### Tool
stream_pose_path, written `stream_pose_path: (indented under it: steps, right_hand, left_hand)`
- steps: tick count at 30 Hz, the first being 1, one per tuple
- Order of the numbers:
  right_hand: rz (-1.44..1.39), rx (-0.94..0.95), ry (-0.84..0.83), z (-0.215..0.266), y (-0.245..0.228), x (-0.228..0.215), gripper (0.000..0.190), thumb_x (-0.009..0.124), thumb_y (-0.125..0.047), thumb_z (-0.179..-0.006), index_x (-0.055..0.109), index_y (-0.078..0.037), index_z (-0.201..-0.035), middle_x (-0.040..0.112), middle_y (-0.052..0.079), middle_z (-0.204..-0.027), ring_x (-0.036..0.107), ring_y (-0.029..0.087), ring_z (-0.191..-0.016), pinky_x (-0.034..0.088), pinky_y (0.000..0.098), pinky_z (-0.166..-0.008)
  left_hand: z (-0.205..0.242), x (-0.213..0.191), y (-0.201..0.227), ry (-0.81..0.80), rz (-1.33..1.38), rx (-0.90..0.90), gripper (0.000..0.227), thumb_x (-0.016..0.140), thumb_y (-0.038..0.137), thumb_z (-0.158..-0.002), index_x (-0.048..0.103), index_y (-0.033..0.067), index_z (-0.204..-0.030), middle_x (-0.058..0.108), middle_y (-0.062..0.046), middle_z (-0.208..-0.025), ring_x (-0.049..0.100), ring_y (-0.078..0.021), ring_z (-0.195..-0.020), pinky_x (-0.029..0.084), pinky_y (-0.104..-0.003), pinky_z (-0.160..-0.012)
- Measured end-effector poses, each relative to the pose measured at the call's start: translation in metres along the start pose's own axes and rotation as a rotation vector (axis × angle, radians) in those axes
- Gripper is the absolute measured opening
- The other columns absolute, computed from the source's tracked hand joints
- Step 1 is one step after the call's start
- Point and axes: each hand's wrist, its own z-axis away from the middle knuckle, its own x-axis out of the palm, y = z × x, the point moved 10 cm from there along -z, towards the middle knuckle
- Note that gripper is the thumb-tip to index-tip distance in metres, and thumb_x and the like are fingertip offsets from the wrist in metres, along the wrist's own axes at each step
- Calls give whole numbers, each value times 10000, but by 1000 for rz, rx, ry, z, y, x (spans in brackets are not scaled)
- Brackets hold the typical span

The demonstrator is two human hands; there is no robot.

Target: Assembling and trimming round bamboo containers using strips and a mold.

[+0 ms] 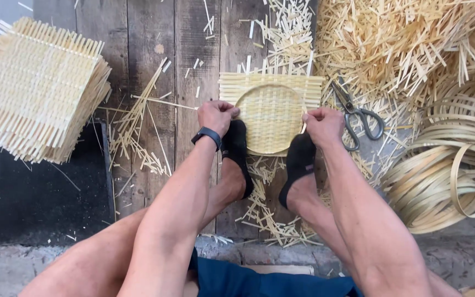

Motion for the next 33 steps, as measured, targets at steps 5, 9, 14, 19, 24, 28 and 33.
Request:
stream_pose_path:
  steps: [5,9,14,19,24,28,33]
  right_hand:
    - [-123,16,-147,-25,29,19,206,866,-207,-777,795,-40,-875,773,112,-810,693,179,-722,571,350,-697]
    - [8,-244,-30,-3,-28,-7,184,870,-187,-743,802,-52,-848,756,114,-798,687,221,-697,560,393,-670]
    - [-106,209,-105,112,-69,16,274,733,-303,-957,712,-35,-904,718,93,-742,669,159,-623,505,325,-557]
    - [-876,785,-258,162,31,145,187,716,-195,-919,674,-16,-887,644,69,-692,589,171,-527,391,302,-414]
    - [-707,517,-267,143,14,131,263,706,-235,-964,693,5,-858,651,38,-678,573,109,-537,440,265,-467]
    - [-565,475,-260,145,2,114,289,717,-271,-959,714,-12,-831,660,46,-625,567,124,-489,445,285,-457]
    - [-119,-131,-12,93,-97,24,192,723,-234,-974,738,-42,-971,713,82,-781,684,157,-694,539,314,-616]
  left_hand:
    - [-12,2,-6,-68,48,-54,204,910,184,-697,829,95,-862,791,-74,-776,767,-153,-697,607,-279,-720]
    - [-15,2,36,-182,-119,8,246,901,207,-685,822,79,-879,763,-129,-935,720,-245,-891,575,-385,-863]
    - [10,35,119,13,-311,792,268,802,277,-848,790,128,-1071,674,-113,-1219,569,-349,-1193,464,-456,-1041]
    - [-22,77,121,-11,-263,909,186,692,323,-938,820,253,-1055,713,-18,-1184,620,-264,-1120,459,-466,-994]
    - [-19,63,120,-103,-180,641,242,666,395,-966,796,207,-1045,750,-9,-1137,637,-260,-1082,512,-407,-934]
    - [-24,58,130,-88,-100,650,284,658,398,-966,781,157,-1052,755,-39,-1081,653,-273,-1068,523,-408,-929]
    - [-23,69,121,-160,-49,656,271,633,352,-999,752,117,-1063,745,-75,-1074,661,-290,-1070,531,-415,-945]
